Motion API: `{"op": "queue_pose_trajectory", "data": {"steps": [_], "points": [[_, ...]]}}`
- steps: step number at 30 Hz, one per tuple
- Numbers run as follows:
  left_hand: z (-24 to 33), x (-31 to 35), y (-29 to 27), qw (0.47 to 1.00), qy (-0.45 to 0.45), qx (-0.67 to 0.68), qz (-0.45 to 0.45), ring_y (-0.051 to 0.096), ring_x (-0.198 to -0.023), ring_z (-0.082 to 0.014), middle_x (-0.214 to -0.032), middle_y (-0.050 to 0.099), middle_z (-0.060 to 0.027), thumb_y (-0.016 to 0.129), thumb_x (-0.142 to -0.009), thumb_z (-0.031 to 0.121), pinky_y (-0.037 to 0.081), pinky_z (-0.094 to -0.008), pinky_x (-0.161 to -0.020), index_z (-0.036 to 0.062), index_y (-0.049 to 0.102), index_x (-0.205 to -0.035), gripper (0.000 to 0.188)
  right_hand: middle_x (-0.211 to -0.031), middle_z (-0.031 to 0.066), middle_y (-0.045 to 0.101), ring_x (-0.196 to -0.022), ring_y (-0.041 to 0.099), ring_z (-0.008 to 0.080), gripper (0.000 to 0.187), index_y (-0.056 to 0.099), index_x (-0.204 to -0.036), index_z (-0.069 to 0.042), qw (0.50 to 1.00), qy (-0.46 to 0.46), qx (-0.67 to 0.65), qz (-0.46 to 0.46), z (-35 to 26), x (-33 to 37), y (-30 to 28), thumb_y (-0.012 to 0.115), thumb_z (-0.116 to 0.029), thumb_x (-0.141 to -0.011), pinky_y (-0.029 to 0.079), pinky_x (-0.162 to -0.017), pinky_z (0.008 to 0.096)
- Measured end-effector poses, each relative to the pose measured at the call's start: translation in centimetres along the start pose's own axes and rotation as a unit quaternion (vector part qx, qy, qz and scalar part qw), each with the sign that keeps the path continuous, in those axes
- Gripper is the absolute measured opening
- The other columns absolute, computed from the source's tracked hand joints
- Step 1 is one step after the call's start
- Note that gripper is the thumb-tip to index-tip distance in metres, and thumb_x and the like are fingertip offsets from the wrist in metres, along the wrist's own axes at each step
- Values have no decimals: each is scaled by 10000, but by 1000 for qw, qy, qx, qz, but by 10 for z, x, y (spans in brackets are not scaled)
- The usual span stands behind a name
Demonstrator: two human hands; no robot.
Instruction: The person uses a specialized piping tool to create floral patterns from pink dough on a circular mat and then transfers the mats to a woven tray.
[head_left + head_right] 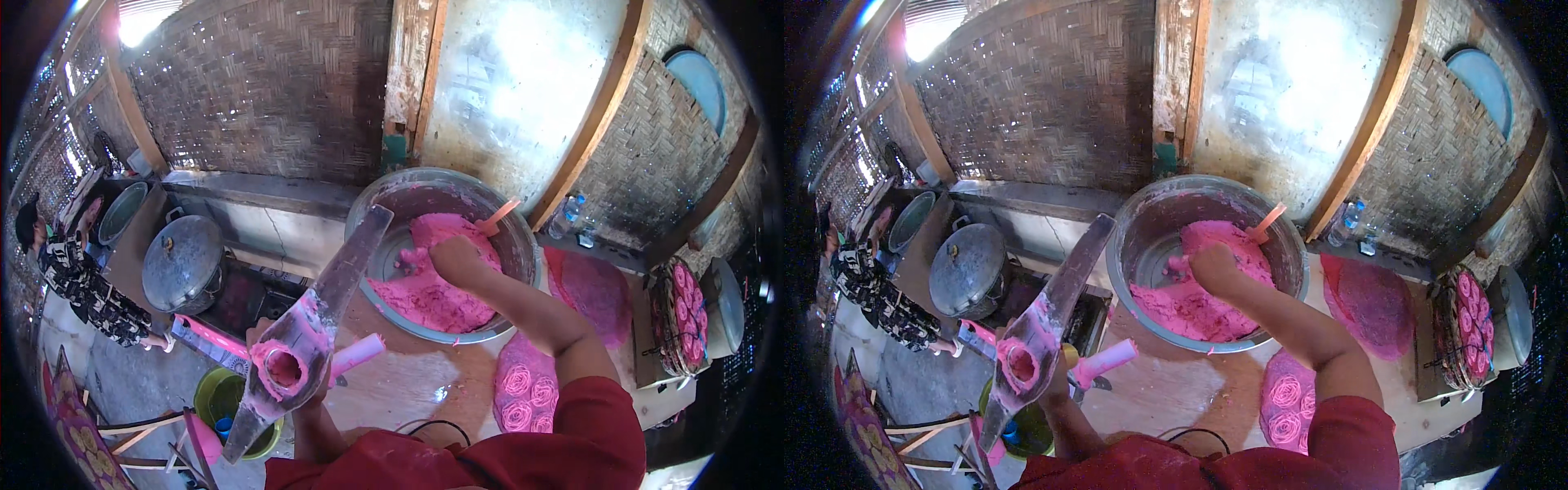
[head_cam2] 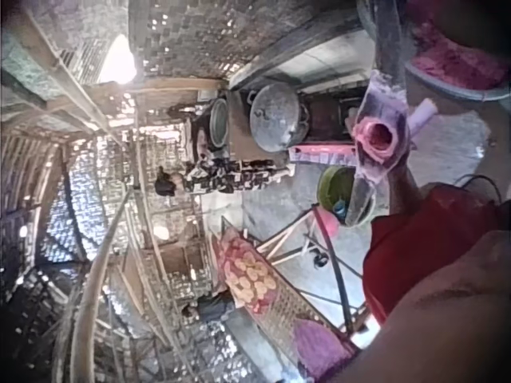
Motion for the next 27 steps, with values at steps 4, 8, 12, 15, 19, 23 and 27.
{"op": "queue_pose_trajectory", "data": {"steps": [4, 8, 12, 15, 19, 23, 27], "points": [[2, 3, 0, 1000, 4, -1, -1, 538, -852, -330, -942, 556, -143, 696, -733, 284, 421, -425, -735, 13, 543, -1024, 426, -777, 137, 684, -721, 684, 284, 196, 702, -802, -69, 1000, 7, 1, 5, -4, 8, -15, 521, -141, -785, 531, -619, 414], [6, 1, -1, 1000, 11, -3, 6, 532, -842, -331, -927, 550, -142, 696, -731, 305, 416, -425, -723, 16, 541, -1014, 433, -804, 134, 691, -748, 688, 272, 190, 707, -814, -78, 999, 28, -1, -15, -4, -1, -4, 531, -143, -785, 534, -641, 410], [10, -3, -1, 1000, 23, -5, 9, 526, -832, -332, -912, 543, -142, 696, -728, 325, 411, -426, -710, 19, 539, -1003, 441, -825, 140, 691, -775, 688, 271, 188, 708, -828, -84, 997, 28, 8, -66, 10, -8, -17, 535, -147, -788, 536, -668, 414], [13, -5, 1, 1000, 29, -5, 10, 522, -825, -332, -901, 538, -141, 696, -726, 341, 406, -426, -700, 21, 538, -995, 447, -857, 147, 691, -799, 686, 277, 190, 707, -845, -84, 994, 36, -14, -99, 18, -7, -23, 539, -150, -784, 534, -687, 421], [16, -9, -2, 999, 47, -13, 23, 516, -816, -333, -886, 531, -140, 696, -724, 361, 401, -426, -687, 24, 536, -985, 456, -868, 139, 692, -811, 684, 283, 188, 705, -843, -75, 995, 54, -12, -86, 18, -7, -19, 555, -155, -760, 533, -695, 424], [19, -15, -5, 997, 63, -28, 27, 510, -806, -334, -871, 525, -140, 696, -721, 381, 396, -426, -674, 26, 534, -974, 465, -849, 123, 694, -805, 683, 283, 167, 711, -798, -94, 992, 45, 2, -115, 24, -11, -45, 572, -166, -740, 534, -688, 415], [24, -11, -5, 998, 40, 45, -5, 525, -960, -358, -1036, 550, -171, 695, -774, 289, 413, -461, -841, -15, 528, -1088, 468, -821, 114, 696, -799, 685, 271, 160, 712, -780, -101, 997, 64, 29, -13, 45, -42, -17, 573, -168, -738, 538, -684, 405]]}}
Point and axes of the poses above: each hand's wrist, its own x-axis away from the middle knuckle, its own y-axis out of the palm, z = x × y, the point moved 4 cm from there along -x, towards the middle knuckle
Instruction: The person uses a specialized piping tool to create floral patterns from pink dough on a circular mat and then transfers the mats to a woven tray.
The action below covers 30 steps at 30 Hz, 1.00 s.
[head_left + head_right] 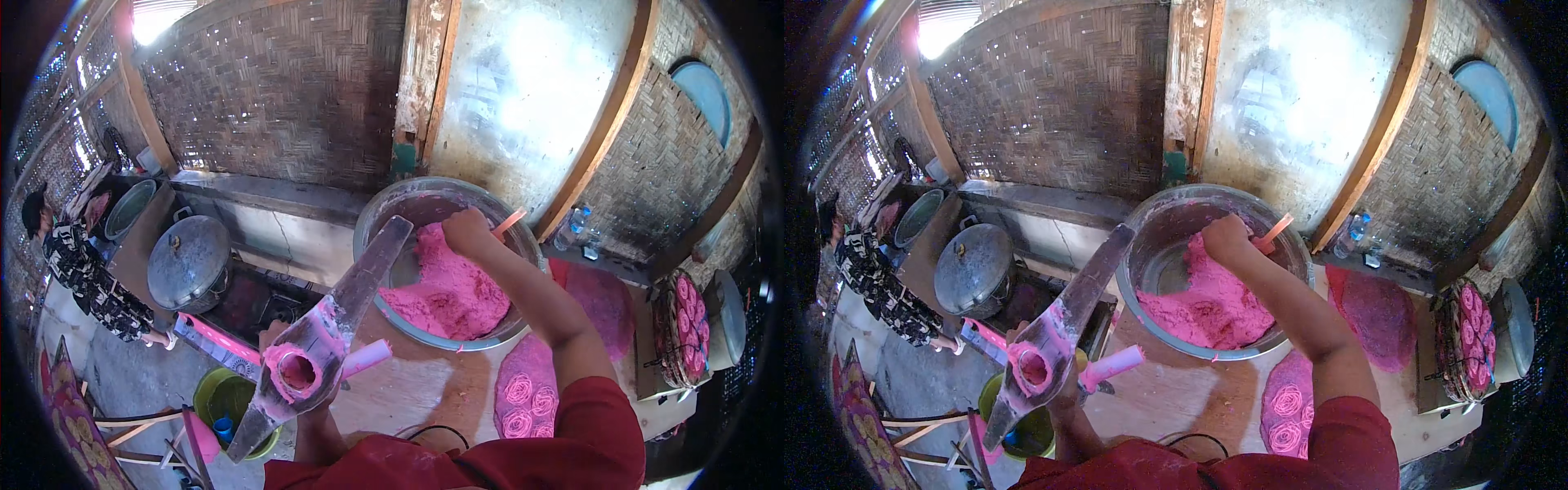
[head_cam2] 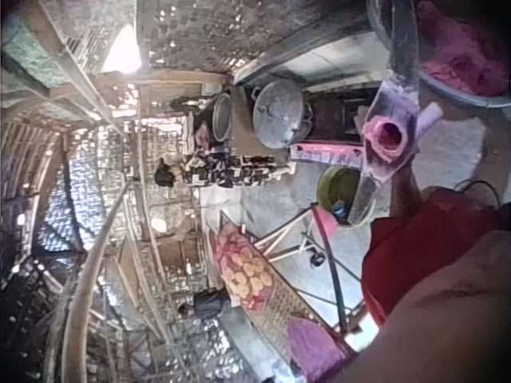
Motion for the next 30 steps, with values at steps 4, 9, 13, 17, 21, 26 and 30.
{"op": "queue_pose_trajectory", "data": {"steps": [4, 9, 13, 17, 21, 26, 30], "points": [[-3, 3, -3, 999, -25, 17, -21, 525, -1029, -370, -1107, 552, -190, 698, -781, 263, 406, -472, -916, -27, 526, -1131, 485, -778, 117, 689, -760, 684, 276, 148, 706, -769, -97, 996, -63, 60, 1, 0, -13, 46, 570, -145, -735, 539, -655, 403], [-42, 37, -9, 997, -57, -42, -35, 508, -1098, -355, -1174, 530, -195, 727, -746, 274, 401, -454, -958, -22, 494, -1203, 593, -747, 124, 677, -711, 678, 291, 128, 697, -763, -91, 986, -156, 49, -22, -6, 28, 6, 586, -133, -714, 537, -636, 417], [-31, 23, -9, 993, -73, 89, 16, 500, -1125, -340, -1212, 522, -193, 723, -759, 210, 406, -437, -963, -25, 460, -1244, 599, -833, 138, 679, -793, 673, 299, 203, 694, -875, -78, 980, -138, 37, -136, -3, 49, -3, 592, -145, -712, 531, -705, 437], [-22, 12, -10, 999, -38, 8, 23, 493, -1054, -328, -1144, 511, -180, 715, -750, 241, 393, -428, -900, -15, 471, -1173, 551, -896, 150, 684, -852, 673, 316, 223, 695, -895, -81, 987, -58, -5, -153, 12, 40, -10, 578, -201, -748, 538, -678, 440], [-22, 13, -9, 999, -22, -43, 23, 487, -982, -317, -1075, 500, -167, 707, -741, 272, 379, -419, -836, -5, 482, -1101, 507, -915, 153, 677, -846, 667, 311, 251, 685, -955, -90, 994, -18, -65, -88, 13, 16, 28, 550, -180, -764, 528, -737, 436], [-24, 18, -11, 996, -30, -77, 12, 478, -893, -302, -990, 486, -151, 696, -729, 310, 362, -408, -756, 7, 496, -1012, 460, -770, 140, 679, -734, 681, 285, 180, 697, -777, -92, 999, 32, -11, 38, 6, -14, 56, 524, -141, -777, 536, -646, 421], [-34, 32, -11, 997, -81, 9, -6, 507, -1123, -317, -1234, 514, -176, 716, -761, 127, 419, -419, -953, -24, 453, -1255, 580, -731, 124, 675, -724, 681, 275, 179, 695, -734, -78, 997, -25, -2, 74, -8, -8, 56, 529, -140, -766, 534, -631, 421]]}}
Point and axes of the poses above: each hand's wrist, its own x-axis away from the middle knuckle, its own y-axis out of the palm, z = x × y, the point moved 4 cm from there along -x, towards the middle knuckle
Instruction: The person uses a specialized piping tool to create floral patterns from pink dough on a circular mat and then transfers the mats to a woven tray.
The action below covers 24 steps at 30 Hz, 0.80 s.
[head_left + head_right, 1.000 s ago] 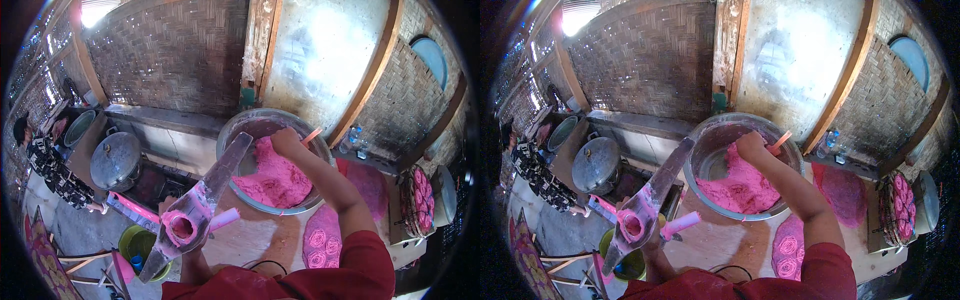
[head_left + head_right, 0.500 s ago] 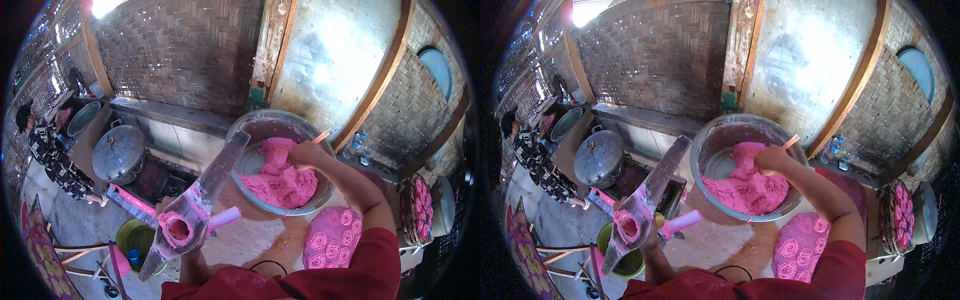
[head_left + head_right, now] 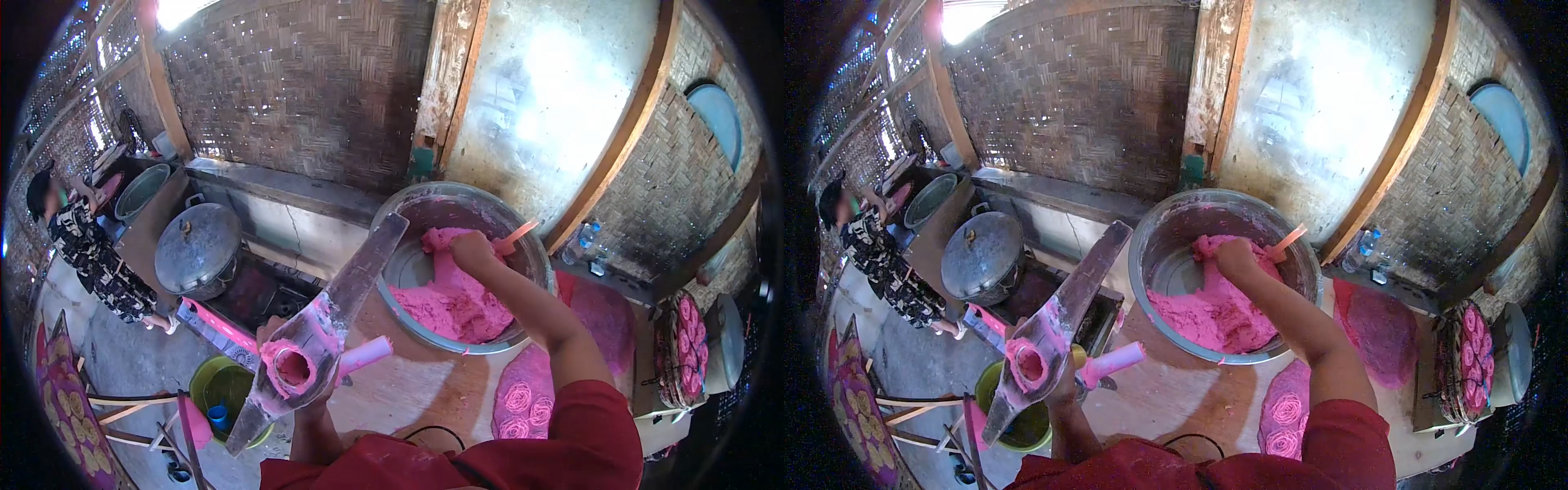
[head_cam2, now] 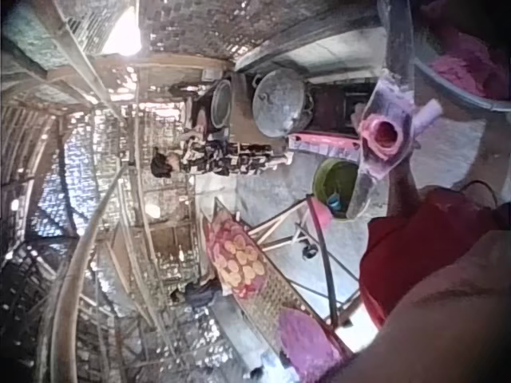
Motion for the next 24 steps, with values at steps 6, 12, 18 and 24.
{"op": "queue_pose_trajectory", "data": {"steps": [6, 12, 18, 24], "points": [[24, -30, 6, 996, 58, -33, 57, 494, -714, -301, -795, 528, -116, 733, -661, 349, 373, -420, -631, 48, 566, -832, 385, -838, 161, 678, -786, 673, 294, 205, 695, -884, -93, 995, -3, -70, -78, 7, 50, -36, 533, -183, -797, 531, -674, 413], [11, -22, 15, 999, 0, -36, 37, 549, -910, -266, -982, 565, -111, 696, -771, 129, 444, -377, -780, 12, 566, -1008, 295, -976, 147, 671, -915, 632, 247, 300, 626, -1144, -59, 916, -87, -357, -159, 47, 119, -141, 556, -215, -898, 489, -805, 340], [29, -55, 36, 978, -17, 149, -145, 579, -812, -200, -875, 592, -66, 748, -745, 135, 476, -326, -699, 31, 578, -952, 287, -935, 71, 678, -798, 580, 99, 388, 600, -1169, 0, 847, -80, -496, -172, 70, 207, -266, 650, -253, -879, 475, -708, 267], [109, -60, 35, 950, 174, 52, -255, 603, -694, -272, -777, 583, -84, 766, -682, 250, 470, -383, -590, 85, 561, -837, 305, -658, -60, 491, -571, 429, 28, 358, 610, -1183, -39, 692, 8, -685, -229, 29, 259, -262, 647, -230, -882, 334, -467, 210]]}}
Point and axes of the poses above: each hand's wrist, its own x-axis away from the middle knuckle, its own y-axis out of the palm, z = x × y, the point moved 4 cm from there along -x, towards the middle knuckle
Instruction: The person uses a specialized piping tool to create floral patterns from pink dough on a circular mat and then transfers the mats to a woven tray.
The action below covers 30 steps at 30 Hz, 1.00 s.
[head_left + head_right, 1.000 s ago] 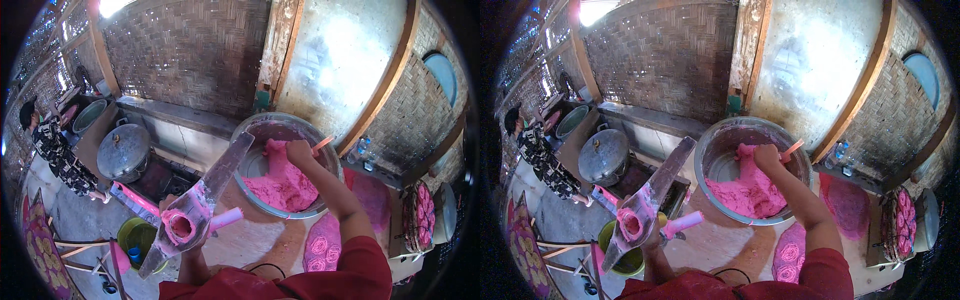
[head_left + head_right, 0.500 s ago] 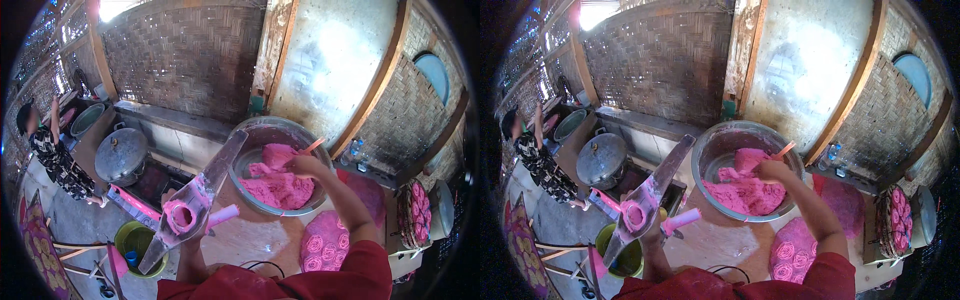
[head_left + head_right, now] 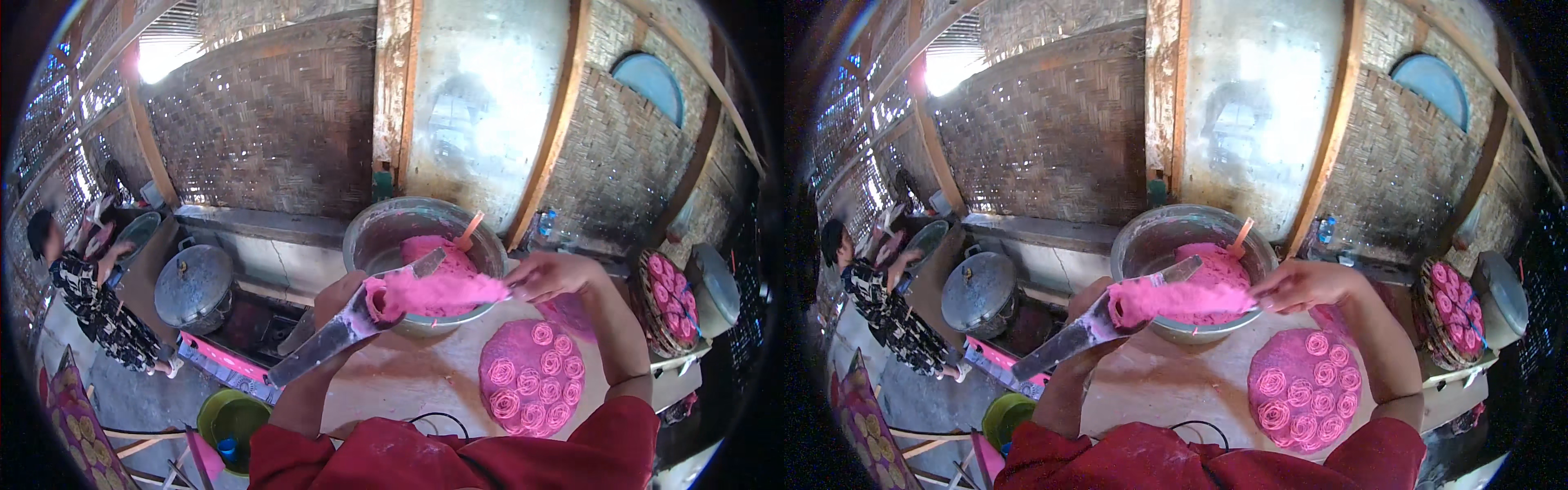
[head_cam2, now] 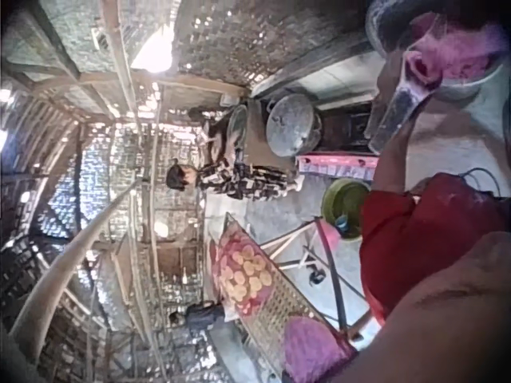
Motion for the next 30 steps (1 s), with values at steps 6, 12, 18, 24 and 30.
{"op": "queue_pose_trajectory", "data": {"steps": [6, 12, 18, 24, 30], "points": [[13, 12, 25, 998, -4, -44, -52, 610, -678, -307, -746, 571, -99, 740, -664, 286, 461, -418, -556, 105, 544, -806, 302, -665, 15, 572, -563, 547, 126, 289, 657, -1074, -65, 727, -141, 635, 219, -42, 6, 61, 586, -242, -857, 402, -482, 271], [36, 30, 26, 990, 43, 59, -120, 630, -771, -332, -837, 632, -112, 744, -656, 317, 501, -382, -644, 100, 582, -925, 382, -710, 33, 538, -622, 595, 179, 307, 608, -1045, -11, 520, -249, 780, 242, -20, 6, 162, 544, -176, -794, 451, -498, 324], [-58, 80, 33, 975, -103, 178, -87, 629, -765, -265, -834, 631, -74, 745, -698, 258, 506, -328, -659, 103, 612, -868, 266, -727, 30, 544, -642, 596, 180, 366, 553, -1149, -58, 561, -183, 765, 258, -54, 55, 151, 538, -167, -801, 474, -550, 320], [22, 55, -4, 999, 8, -52, 11, 595, -655, -343, -708, 558, -102, 759, -644, 313, 462, -415, -556, 99, 529, -796, 349, -751, 5, 565, -672, 606, 161, 351, 581, -1162, -127, 537, -195, 787, 234, -68, 17, 161, 522, -200, -823, 467, -566, 309], [6, 76, -5, 993, -36, -113, -28, 633, -723, -281, -751, 592, -88, 706, -727, 268, 484, -396, -579, 92, 552, -841, 260, -755, 9, 578, -614, 600, 191, 339, 581, -1153, -120, 550, -208, 785, 194, -36, -3, 183, 517, -195, -829, 477, -563, 343]]}}
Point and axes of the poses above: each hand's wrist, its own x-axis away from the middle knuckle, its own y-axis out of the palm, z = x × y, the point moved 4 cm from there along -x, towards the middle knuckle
